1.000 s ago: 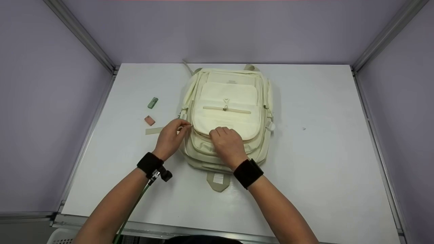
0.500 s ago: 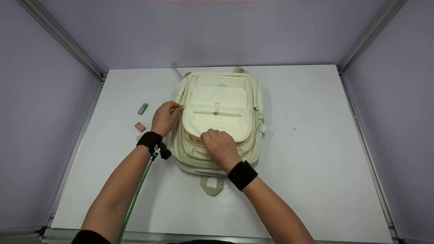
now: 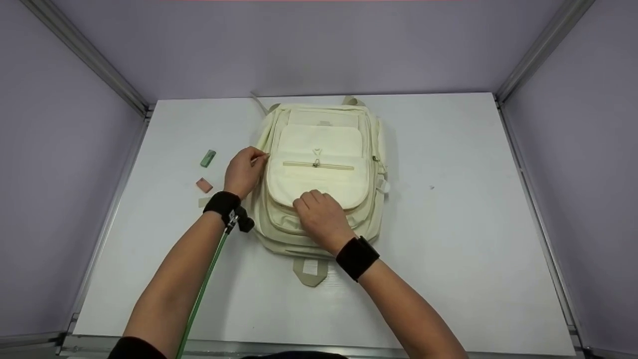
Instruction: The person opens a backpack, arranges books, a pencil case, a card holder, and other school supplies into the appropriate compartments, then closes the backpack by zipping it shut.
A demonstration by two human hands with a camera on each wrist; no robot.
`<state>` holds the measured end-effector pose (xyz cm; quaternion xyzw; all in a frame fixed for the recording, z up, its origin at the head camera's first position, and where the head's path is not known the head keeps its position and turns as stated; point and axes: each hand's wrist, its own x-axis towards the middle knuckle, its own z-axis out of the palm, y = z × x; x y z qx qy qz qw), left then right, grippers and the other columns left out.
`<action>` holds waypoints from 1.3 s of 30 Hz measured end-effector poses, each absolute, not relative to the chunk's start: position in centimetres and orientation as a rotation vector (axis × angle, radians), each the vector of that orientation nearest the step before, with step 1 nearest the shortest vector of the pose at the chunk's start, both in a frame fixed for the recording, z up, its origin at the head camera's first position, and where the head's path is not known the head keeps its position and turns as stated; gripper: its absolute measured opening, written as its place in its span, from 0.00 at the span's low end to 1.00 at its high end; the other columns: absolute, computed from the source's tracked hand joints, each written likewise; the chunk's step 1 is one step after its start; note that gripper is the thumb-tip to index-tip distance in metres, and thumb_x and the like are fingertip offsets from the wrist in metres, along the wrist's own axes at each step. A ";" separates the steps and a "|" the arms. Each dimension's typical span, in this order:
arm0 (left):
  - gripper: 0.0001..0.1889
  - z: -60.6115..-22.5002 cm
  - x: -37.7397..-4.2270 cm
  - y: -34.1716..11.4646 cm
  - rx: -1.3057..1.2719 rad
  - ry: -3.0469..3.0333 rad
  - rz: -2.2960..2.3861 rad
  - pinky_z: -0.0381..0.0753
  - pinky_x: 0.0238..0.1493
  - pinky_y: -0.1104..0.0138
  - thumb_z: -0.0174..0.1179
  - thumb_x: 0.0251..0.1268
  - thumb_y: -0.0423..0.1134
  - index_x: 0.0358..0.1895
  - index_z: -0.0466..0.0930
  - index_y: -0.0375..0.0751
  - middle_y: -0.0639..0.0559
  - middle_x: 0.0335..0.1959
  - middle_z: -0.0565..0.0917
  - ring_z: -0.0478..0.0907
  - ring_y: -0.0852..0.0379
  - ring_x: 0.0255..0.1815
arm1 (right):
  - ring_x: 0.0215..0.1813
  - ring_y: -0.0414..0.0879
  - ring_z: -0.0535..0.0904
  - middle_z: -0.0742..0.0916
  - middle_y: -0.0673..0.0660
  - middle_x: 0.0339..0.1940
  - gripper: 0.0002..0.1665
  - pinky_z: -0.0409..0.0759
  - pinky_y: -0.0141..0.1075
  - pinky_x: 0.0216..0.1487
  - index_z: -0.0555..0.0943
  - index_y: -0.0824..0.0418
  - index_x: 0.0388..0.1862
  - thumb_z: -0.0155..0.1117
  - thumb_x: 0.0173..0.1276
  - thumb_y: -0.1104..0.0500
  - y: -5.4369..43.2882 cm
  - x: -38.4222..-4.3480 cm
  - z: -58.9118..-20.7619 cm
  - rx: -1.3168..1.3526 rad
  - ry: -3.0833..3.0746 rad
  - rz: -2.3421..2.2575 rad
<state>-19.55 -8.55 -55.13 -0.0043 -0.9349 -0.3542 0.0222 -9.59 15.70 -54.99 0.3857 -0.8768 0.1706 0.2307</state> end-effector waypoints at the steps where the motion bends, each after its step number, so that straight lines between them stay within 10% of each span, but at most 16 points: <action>1: 0.12 -55.2 -19.4 -8.8 -0.027 -2.893 -1.105 0.79 0.50 0.60 0.57 0.80 0.45 0.52 0.84 0.44 0.49 0.48 0.84 0.81 0.52 0.48 | 0.43 0.53 0.81 0.82 0.56 0.39 0.05 0.80 0.45 0.40 0.80 0.62 0.43 0.61 0.70 0.67 15.9 -9.5 -55.2 1.063 -2.416 0.469; 18: 0.16 -60.0 -16.8 -22.5 -0.098 -3.219 -0.602 0.67 0.70 0.49 0.52 0.79 0.31 0.64 0.79 0.33 0.35 0.68 0.75 0.68 0.38 0.72 | 0.45 0.52 0.79 0.85 0.53 0.40 0.06 0.73 0.47 0.45 0.86 0.57 0.38 0.77 0.65 0.60 22.2 -8.5 -54.7 0.809 -2.500 0.824; 26: 0.06 -60.6 -16.0 -23.4 -0.127 -3.180 -0.521 0.78 0.40 0.53 0.60 0.71 0.26 0.36 0.84 0.37 0.40 0.44 0.81 0.76 0.42 0.44 | 0.41 0.50 0.79 0.86 0.52 0.38 0.04 0.72 0.45 0.46 0.87 0.58 0.38 0.75 0.67 0.60 21.9 -9.5 -52.3 0.793 -2.499 0.961; 39: 0.09 -60.1 -15.2 -22.1 -0.130 -3.045 -0.560 0.81 0.45 0.54 0.62 0.75 0.38 0.48 0.87 0.37 0.41 0.43 0.84 0.79 0.42 0.47 | 0.41 0.50 0.80 0.84 0.57 0.38 0.05 0.75 0.41 0.44 0.85 0.62 0.41 0.71 0.70 0.62 21.5 -12.1 -50.0 0.729 -2.458 0.938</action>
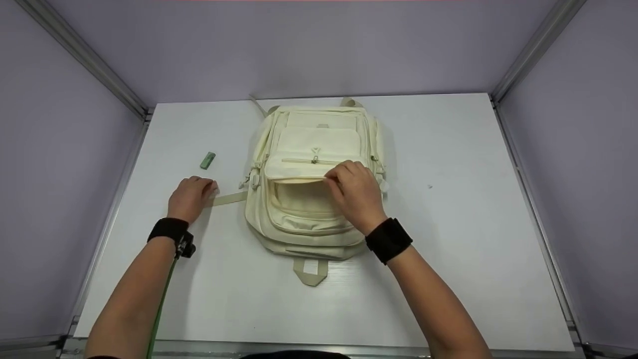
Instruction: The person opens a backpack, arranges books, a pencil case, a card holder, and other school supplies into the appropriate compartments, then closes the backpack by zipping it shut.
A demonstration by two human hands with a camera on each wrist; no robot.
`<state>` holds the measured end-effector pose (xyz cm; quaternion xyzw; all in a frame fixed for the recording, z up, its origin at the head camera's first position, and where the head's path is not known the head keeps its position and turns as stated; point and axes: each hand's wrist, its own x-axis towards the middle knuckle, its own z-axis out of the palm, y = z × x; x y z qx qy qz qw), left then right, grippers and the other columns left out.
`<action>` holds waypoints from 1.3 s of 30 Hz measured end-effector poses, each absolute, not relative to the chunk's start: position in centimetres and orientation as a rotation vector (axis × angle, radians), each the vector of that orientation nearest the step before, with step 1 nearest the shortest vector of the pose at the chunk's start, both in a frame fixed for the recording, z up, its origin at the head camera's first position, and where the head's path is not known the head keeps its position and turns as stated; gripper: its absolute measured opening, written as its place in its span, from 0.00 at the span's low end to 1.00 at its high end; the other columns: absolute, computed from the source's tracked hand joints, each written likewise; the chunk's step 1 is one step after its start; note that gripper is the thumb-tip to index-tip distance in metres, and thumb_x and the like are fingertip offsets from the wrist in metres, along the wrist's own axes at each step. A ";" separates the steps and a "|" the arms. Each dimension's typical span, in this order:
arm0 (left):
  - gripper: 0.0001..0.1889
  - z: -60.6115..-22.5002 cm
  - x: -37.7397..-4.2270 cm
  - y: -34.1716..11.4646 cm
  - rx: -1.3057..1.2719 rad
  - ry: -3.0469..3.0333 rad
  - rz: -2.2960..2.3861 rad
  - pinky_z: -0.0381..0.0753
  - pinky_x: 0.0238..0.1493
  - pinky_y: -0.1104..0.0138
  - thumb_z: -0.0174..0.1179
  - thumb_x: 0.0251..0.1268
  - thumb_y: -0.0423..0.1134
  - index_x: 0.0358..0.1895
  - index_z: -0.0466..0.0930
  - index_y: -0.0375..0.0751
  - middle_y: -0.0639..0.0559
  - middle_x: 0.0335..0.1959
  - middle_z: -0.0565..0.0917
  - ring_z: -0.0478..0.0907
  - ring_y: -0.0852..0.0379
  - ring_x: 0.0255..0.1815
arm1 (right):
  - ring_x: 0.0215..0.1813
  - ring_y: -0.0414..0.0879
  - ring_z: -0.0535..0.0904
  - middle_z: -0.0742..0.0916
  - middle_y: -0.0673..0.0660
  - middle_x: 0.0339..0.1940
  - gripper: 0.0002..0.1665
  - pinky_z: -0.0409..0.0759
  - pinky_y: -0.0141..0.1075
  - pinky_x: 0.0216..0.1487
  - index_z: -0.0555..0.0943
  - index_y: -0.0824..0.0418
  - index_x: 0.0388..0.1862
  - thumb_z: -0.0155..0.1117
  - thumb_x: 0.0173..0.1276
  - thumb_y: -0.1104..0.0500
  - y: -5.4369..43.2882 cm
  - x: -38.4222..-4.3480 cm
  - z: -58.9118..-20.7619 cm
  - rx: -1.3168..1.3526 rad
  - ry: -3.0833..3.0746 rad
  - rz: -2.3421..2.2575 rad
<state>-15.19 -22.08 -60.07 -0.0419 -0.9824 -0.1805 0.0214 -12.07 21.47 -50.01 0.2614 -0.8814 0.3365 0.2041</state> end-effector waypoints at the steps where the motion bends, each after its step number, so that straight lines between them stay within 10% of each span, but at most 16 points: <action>1: 0.10 -59.7 -15.2 -21.5 -0.159 -3.014 -0.579 0.81 0.45 0.53 0.61 0.76 0.39 0.49 0.87 0.37 0.41 0.43 0.84 0.79 0.42 0.47 | 0.41 0.50 0.80 0.84 0.57 0.38 0.05 0.75 0.41 0.43 0.85 0.62 0.41 0.71 0.71 0.62 21.5 -12.3 -49.8 0.715 -2.456 0.942; 23: 0.10 -53.6 -14.5 -2.1 -1.083 -2.586 -0.549 0.81 0.46 0.62 0.64 0.74 0.42 0.50 0.88 0.42 0.50 0.44 0.85 0.82 0.51 0.45 | 0.42 0.51 0.79 0.83 0.58 0.39 0.10 0.78 0.40 0.43 0.86 0.63 0.43 0.66 0.75 0.55 21.5 -16.4 -47.4 0.531 -2.483 0.949; 39: 0.11 -53.9 -14.9 0.0 -1.059 -2.705 -0.529 0.79 0.50 0.61 0.64 0.74 0.45 0.49 0.88 0.43 0.50 0.42 0.84 0.81 0.50 0.45 | 0.41 0.49 0.79 0.83 0.58 0.38 0.10 0.77 0.40 0.43 0.86 0.62 0.42 0.68 0.74 0.55 21.3 -16.2 -47.4 0.525 -2.477 0.970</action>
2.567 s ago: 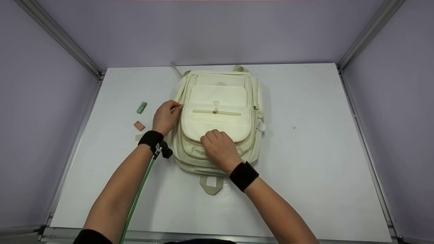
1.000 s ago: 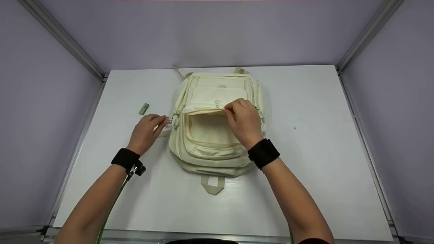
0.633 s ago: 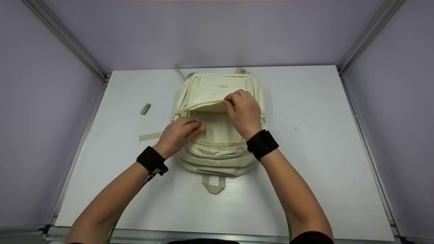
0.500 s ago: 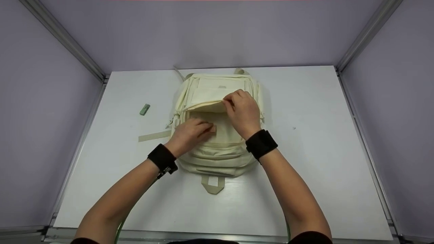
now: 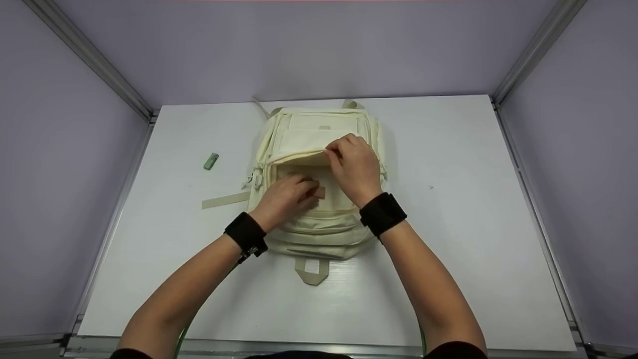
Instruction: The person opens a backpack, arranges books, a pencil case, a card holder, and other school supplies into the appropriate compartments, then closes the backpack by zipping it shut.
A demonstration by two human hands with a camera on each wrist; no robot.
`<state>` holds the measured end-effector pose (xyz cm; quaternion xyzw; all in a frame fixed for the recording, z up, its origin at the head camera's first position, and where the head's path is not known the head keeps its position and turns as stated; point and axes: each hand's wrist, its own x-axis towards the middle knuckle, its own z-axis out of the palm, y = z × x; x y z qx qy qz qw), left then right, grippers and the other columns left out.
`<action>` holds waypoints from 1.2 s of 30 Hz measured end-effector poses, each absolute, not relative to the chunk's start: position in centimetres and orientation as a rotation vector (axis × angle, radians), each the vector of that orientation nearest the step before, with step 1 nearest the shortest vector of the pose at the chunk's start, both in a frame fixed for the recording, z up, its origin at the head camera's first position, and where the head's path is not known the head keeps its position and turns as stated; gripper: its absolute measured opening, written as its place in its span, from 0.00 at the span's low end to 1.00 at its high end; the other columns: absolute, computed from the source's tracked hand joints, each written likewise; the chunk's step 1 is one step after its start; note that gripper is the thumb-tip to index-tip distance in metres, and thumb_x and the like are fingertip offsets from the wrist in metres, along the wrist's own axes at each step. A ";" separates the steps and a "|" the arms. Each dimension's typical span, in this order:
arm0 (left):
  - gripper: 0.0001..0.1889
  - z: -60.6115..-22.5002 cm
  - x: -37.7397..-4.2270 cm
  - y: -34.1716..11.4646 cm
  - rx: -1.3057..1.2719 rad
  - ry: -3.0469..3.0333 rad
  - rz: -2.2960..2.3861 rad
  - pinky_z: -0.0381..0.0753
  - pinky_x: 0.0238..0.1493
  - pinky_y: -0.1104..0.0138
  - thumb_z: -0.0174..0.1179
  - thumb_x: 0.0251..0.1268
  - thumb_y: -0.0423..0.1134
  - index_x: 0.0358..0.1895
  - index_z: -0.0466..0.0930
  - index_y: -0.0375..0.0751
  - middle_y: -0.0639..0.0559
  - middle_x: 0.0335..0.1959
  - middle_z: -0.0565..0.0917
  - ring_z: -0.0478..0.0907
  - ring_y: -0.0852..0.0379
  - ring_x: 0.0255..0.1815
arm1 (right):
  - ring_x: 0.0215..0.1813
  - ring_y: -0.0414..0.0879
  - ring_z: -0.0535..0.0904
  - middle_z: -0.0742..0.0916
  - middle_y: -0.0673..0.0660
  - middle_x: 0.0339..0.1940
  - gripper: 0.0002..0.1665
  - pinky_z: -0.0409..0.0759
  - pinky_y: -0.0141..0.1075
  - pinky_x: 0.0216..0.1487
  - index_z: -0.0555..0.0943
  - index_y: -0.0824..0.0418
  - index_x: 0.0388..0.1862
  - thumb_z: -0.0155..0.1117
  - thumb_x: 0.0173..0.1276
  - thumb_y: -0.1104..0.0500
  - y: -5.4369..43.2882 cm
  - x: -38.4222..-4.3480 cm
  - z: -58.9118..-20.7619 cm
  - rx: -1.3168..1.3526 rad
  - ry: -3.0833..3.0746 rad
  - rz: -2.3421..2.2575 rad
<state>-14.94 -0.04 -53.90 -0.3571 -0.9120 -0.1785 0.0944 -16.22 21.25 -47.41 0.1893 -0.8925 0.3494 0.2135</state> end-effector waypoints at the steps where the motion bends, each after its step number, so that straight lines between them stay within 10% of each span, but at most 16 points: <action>1: 0.12 -53.9 -14.8 -0.6 -1.048 -2.704 -0.550 0.79 0.49 0.60 0.63 0.74 0.45 0.50 0.87 0.43 0.50 0.43 0.84 0.81 0.50 0.45 | 0.41 0.49 0.79 0.83 0.57 0.38 0.10 0.77 0.40 0.43 0.86 0.62 0.42 0.68 0.74 0.55 21.3 -16.2 -47.5 0.523 -2.478 0.972; 17: 0.13 -57.6 -18.9 -18.9 -0.297 -2.965 -0.564 0.81 0.53 0.54 0.56 0.77 0.32 0.56 0.83 0.31 0.37 0.52 0.85 0.82 0.41 0.53 | 0.41 0.45 0.80 0.83 0.56 0.38 0.09 0.81 0.36 0.43 0.86 0.61 0.42 0.67 0.74 0.56 21.5 -13.6 -47.8 0.534 -2.452 0.980; 26: 0.25 -59.9 -21.3 -22.1 -0.194 -3.281 -0.380 0.65 0.72 0.49 0.46 0.82 0.32 0.73 0.60 0.20 0.24 0.75 0.61 0.62 0.32 0.74 | 0.42 0.45 0.80 0.84 0.54 0.38 0.07 0.80 0.36 0.43 0.86 0.59 0.43 0.68 0.73 0.56 21.3 -12.3 -48.1 0.555 -2.461 0.984; 36: 0.17 -60.5 -23.9 -20.2 0.225 -3.128 -0.615 0.80 0.51 0.44 0.54 0.78 0.33 0.57 0.76 0.17 0.25 0.51 0.78 0.77 0.31 0.53 | 0.41 0.44 0.80 0.84 0.53 0.38 0.07 0.79 0.35 0.42 0.86 0.58 0.41 0.69 0.73 0.56 21.5 -12.0 -48.5 0.557 -2.455 0.979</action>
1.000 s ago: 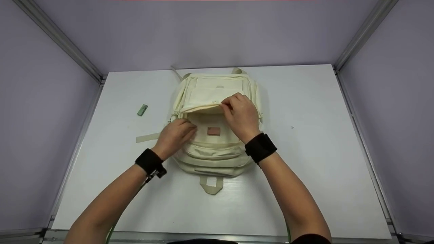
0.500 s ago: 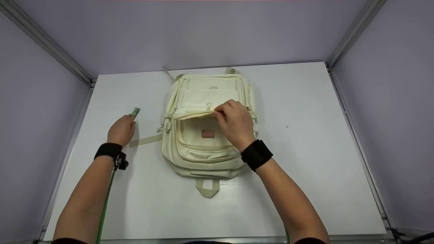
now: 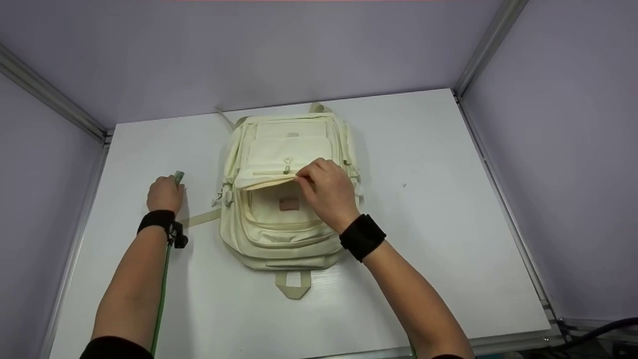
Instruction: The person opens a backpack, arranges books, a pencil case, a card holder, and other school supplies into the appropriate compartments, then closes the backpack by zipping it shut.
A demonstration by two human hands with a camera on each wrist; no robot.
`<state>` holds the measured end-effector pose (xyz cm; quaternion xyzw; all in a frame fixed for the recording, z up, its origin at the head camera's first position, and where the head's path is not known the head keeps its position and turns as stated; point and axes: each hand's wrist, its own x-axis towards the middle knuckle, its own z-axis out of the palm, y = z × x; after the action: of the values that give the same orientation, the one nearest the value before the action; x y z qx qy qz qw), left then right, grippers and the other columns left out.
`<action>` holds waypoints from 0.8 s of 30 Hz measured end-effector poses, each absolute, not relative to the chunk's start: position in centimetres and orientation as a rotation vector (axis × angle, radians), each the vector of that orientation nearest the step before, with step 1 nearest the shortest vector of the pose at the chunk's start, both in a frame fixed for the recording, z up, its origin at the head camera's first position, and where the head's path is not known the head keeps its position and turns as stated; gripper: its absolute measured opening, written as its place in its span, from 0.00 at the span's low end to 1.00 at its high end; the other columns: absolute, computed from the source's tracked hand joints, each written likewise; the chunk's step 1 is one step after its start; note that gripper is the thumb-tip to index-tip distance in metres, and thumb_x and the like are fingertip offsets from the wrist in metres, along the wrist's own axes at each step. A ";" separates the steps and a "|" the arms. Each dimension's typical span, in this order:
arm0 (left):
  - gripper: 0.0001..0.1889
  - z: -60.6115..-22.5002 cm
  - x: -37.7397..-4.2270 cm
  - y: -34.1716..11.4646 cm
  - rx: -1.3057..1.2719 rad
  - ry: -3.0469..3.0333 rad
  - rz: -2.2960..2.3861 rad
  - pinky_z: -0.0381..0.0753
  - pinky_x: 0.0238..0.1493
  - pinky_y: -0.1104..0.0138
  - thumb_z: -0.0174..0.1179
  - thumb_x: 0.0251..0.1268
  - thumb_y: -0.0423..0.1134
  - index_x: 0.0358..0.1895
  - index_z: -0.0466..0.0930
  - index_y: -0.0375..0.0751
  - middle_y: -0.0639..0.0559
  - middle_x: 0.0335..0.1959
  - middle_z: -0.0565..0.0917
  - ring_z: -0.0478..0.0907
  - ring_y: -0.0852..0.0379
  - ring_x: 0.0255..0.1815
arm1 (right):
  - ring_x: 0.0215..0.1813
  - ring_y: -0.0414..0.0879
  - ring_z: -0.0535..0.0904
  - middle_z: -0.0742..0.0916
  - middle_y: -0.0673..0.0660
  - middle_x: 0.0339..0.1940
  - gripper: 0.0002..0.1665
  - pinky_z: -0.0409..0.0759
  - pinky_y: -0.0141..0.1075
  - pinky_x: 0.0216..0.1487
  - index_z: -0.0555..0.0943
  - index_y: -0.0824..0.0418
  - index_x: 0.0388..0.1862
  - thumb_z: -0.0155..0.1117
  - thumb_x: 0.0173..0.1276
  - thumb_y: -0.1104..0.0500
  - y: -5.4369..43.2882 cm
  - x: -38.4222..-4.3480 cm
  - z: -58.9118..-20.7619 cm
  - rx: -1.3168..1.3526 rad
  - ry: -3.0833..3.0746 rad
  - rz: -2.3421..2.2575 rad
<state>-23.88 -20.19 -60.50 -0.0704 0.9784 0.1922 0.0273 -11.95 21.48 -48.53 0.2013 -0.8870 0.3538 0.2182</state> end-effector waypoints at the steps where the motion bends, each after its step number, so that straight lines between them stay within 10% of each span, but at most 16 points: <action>1: 0.17 -60.5 -23.8 -20.4 -0.241 3.026 0.584 0.80 0.49 0.44 0.54 0.78 0.32 0.55 0.77 0.17 0.26 0.49 0.78 0.77 0.31 0.52 | 0.41 0.44 0.80 0.84 0.53 0.38 0.07 0.79 0.35 0.42 0.86 0.58 0.41 0.69 0.73 0.55 21.3 -11.9 -48.6 0.566 -2.452 0.984; 16: 0.14 -60.7 -22.3 -21.5 -0.313 2.993 0.711 0.79 0.53 0.45 0.44 0.77 0.24 0.57 0.75 0.20 0.27 0.48 0.78 0.77 0.32 0.53 | 0.41 0.44 0.80 0.83 0.53 0.39 0.05 0.79 0.34 0.42 0.86 0.58 0.42 0.70 0.72 0.58 20.4 -11.8 -48.4 0.600 -2.475 0.976; 24: 0.14 -60.2 -19.9 -18.4 -0.024 2.966 1.094 0.76 0.56 0.51 0.55 0.74 0.32 0.58 0.80 0.30 0.38 0.49 0.80 0.77 0.42 0.52 | 0.40 0.44 0.80 0.84 0.53 0.37 0.06 0.80 0.35 0.41 0.86 0.59 0.40 0.70 0.72 0.57 21.3 -12.1 -48.0 0.519 -2.452 0.991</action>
<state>-19.92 -18.41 -60.17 -0.0077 0.9381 0.3461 -0.0098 -12.11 21.27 -47.98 0.1877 -0.8872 0.3586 0.2214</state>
